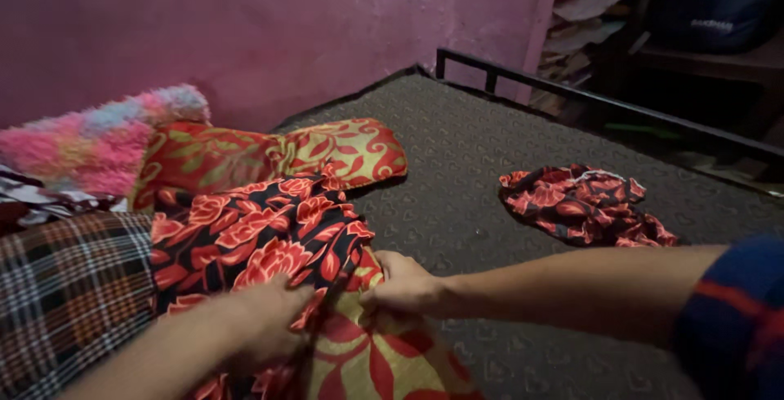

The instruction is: The person places a floral-patterned pillowcase over a pillow on a bed. They align the corners, tuck the pillow inside, and smooth the fabric to fit the case. The person then moves the finished pillow aside and repeats the process with a second pillow.

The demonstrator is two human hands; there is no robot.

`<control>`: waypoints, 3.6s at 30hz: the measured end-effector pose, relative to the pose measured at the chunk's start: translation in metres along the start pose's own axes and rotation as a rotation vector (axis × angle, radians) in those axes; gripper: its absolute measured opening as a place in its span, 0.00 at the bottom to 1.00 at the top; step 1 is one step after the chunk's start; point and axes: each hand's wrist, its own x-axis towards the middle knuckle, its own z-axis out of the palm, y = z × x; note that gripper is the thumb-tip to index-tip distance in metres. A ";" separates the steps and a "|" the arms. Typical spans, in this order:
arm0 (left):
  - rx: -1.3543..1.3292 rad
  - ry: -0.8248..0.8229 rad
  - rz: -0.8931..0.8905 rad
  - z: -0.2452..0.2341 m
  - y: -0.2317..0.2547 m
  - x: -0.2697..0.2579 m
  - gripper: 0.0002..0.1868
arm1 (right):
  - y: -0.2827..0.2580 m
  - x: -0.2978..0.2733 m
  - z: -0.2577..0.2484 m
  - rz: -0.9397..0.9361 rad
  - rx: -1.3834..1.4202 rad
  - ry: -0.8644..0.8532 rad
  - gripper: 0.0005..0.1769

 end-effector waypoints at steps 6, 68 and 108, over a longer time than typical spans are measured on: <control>-0.187 0.470 -0.093 -0.051 0.008 -0.048 0.30 | -0.042 -0.048 0.000 -0.519 -0.217 -0.056 0.38; -0.157 0.472 -0.099 0.103 -0.022 -0.012 0.27 | -0.037 -0.015 -0.017 -0.572 -1.050 -0.015 0.20; 0.260 0.197 0.590 0.115 0.019 -0.071 0.10 | -0.027 -0.057 0.044 -1.126 -0.981 -0.173 0.26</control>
